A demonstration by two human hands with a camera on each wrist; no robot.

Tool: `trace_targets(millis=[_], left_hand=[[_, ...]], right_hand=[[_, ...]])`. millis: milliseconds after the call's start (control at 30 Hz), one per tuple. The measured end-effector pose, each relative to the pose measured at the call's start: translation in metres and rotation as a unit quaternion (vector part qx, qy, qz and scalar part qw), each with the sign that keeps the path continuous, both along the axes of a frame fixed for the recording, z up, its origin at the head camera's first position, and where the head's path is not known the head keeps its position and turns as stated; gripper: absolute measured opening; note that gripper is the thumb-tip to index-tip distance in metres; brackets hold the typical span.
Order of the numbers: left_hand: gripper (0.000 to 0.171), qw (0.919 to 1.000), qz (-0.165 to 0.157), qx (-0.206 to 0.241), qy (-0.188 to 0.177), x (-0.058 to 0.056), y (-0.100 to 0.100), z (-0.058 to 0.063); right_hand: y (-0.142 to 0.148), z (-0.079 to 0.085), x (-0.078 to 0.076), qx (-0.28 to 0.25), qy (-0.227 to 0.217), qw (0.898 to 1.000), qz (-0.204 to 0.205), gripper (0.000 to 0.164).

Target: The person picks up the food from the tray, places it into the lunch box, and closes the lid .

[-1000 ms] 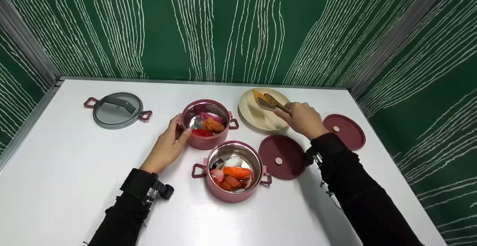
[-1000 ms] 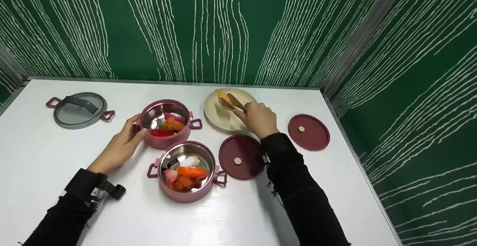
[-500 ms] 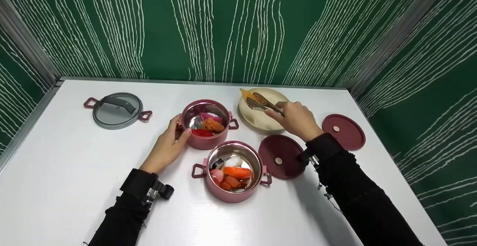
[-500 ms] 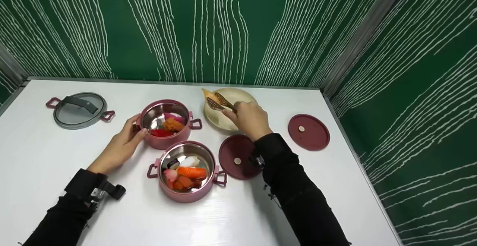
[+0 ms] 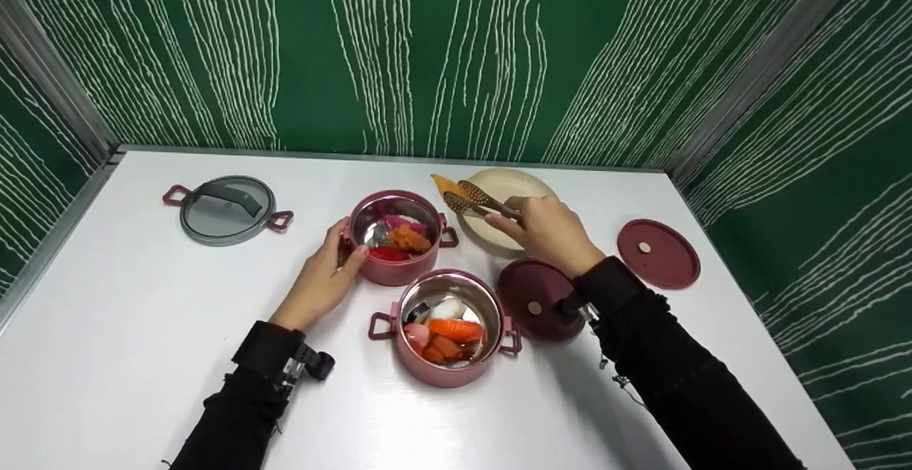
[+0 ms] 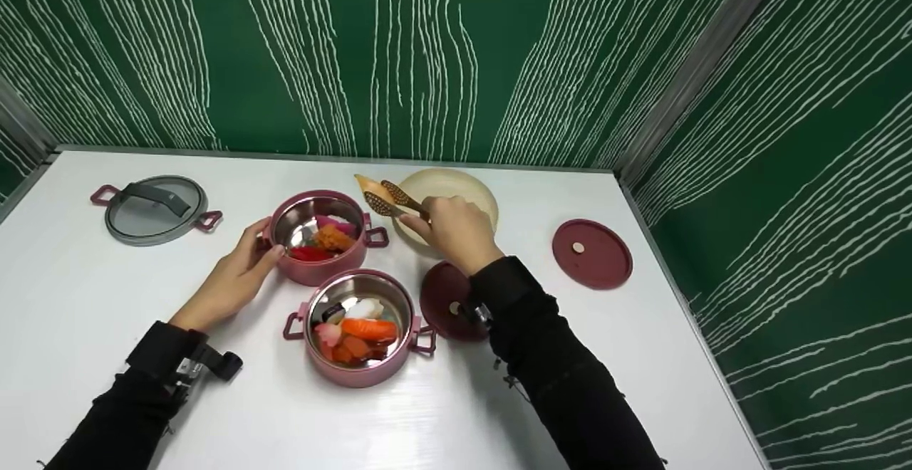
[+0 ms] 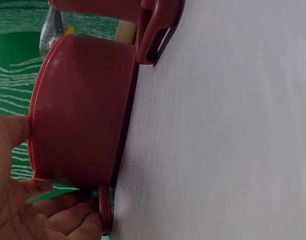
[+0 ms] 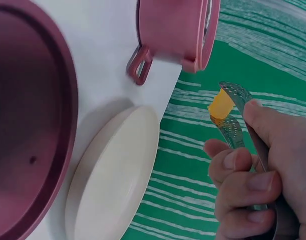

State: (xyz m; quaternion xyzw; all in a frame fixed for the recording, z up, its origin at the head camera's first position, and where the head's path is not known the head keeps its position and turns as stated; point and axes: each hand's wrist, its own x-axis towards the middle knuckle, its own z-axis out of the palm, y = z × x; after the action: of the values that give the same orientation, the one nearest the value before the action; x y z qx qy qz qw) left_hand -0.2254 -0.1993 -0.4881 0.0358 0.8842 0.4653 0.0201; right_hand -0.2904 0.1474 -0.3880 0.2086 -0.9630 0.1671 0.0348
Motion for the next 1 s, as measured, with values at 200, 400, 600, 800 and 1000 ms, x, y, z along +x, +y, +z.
trace_targets(millis=[200, 400, 600, 800, 1000], left_hand=[[0.074, 1.0, 0.0, -0.001, 0.002, 0.0, 0.001, 0.0], [0.072, 0.9998, -0.001, -0.004, 0.018, 0.0, 0.002, 0.001], [0.072, 0.9999, -0.001, -0.005, 0.015, 0.0, 0.002, 0.002], [0.073, 0.9999, 0.0, -0.003, 0.012, 0.0, 0.002, 0.002], [0.073, 0.9999, -0.001, -0.003, 0.016, -0.001, 0.002, 0.001]], right_hand=[[-0.013, -0.002, 0.004, 0.017, 0.022, 0.999, 0.039, 0.039], [-0.026, -0.003, 0.01, 0.024, 0.007, 0.999, 0.041, 0.039], [-0.04, -0.006, 0.014, 0.029, -0.008, 0.998, 0.049, 0.041], [-0.055, -0.009, 0.016, 0.038, -0.019, 0.997, 0.057, 0.043], [-0.067, -0.011, 0.018, 0.056, -0.024, 0.996, 0.067, 0.043]])
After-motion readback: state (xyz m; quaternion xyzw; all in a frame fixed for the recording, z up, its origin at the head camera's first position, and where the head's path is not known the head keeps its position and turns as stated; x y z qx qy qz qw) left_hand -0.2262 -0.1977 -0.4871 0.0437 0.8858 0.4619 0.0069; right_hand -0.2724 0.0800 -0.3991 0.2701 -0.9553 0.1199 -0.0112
